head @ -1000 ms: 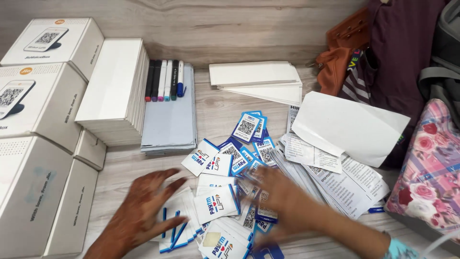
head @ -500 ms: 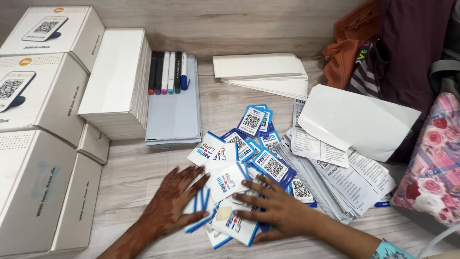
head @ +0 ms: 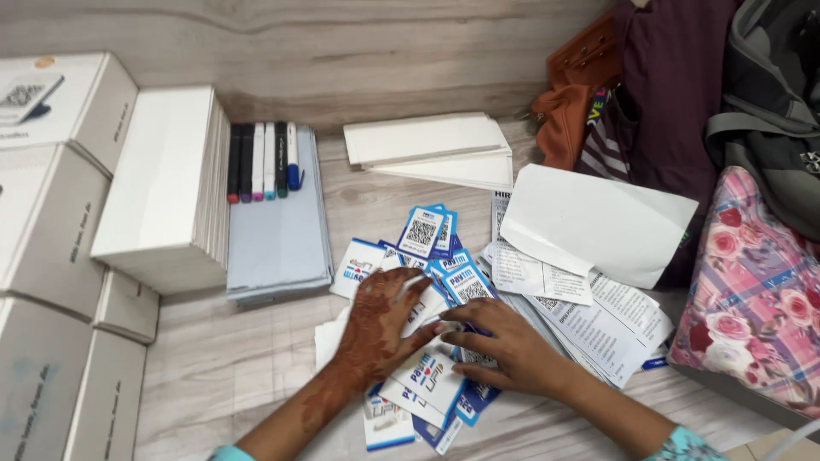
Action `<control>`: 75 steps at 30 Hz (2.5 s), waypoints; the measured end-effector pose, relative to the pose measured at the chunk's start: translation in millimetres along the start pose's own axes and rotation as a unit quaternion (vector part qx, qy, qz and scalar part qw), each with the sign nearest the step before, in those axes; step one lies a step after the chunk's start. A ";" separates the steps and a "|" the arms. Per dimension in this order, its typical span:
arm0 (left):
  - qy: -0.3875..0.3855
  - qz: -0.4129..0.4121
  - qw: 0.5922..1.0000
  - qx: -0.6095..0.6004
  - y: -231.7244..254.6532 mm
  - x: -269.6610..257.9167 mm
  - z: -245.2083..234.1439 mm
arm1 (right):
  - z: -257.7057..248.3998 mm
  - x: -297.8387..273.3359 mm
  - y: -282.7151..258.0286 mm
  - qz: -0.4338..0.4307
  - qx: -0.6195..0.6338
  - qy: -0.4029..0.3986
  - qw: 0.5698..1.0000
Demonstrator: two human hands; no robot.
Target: The person organizes stacks of white paper sheets and QR code stickers on a floor workspace. They repeatedly pick up sheets, fold them, and place them into neat piles while occasionally handling markers and other printed materials.
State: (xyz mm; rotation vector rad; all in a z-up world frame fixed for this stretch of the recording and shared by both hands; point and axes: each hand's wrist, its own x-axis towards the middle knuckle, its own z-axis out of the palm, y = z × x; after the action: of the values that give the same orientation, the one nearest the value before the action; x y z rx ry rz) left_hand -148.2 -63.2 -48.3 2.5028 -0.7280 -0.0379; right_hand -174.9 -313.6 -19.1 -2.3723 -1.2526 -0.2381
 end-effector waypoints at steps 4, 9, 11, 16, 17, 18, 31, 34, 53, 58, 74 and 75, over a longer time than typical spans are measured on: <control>0.056 0.045 0.997 -0.013 -3.9 20.4 -7.0 | -24.4 27.1 23.1 0.030 -0.040 -0.008 0.999; 0.113 0.044 0.989 -0.083 -18.4 14.5 -14.0 | -22.6 112.7 103.1 0.054 -0.153 0.031 0.986; 0.119 0.061 0.987 -0.084 -21.2 15.6 -11.8 | -5.6 154.8 135.9 0.093 -0.165 0.035 0.981; 0.041 0.077 0.993 -0.075 -27.9 22.8 -8.7 | 58.1 247.4 179.4 0.157 -0.209 0.093 0.961; 0.030 0.084 0.994 -0.063 -29.7 24.6 -9.1 | 70.1 264.7 182.3 0.182 -0.221 0.079 0.955; 0.038 0.090 0.993 -0.070 -31.6 25.0 -10.0 | 81.4 281.4 183.8 0.206 -0.231 0.065 0.949; -0.026 0.034 0.997 -0.056 -25.5 26.7 -17.9 | 67.5 274.1 185.4 0.245 -0.190 -0.115 0.944; -0.027 0.034 0.997 -0.057 -25.0 27.4 -21.3 | 62.4 278.5 185.6 0.232 -0.235 -0.114 0.937; 0.001 0.049 0.996 -0.080 -27.9 24.2 -17.5 | 14.0 259.5 138.8 0.156 -0.214 -0.339 0.903; -0.001 0.055 0.996 -0.066 -28.5 24.5 -16.9 | 26.6 260.0 156.4 0.186 -0.312 -0.363 0.858; 0.002 0.053 0.996 -0.068 -27.1 24.1 -17.3 | 28.9 270.9 134.2 0.173 -0.251 -0.269 0.913; 0.007 0.056 0.996 -0.065 -26.5 23.6 -17.5 | 27.1 268.1 131.2 0.157 -0.266 -0.267 0.913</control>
State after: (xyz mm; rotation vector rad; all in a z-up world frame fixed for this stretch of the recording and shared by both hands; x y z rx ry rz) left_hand -112.0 -47.8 -43.6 2.3322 -0.8321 -0.0269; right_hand 84.8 -166.9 10.7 -3.2228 -1.0835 0.2233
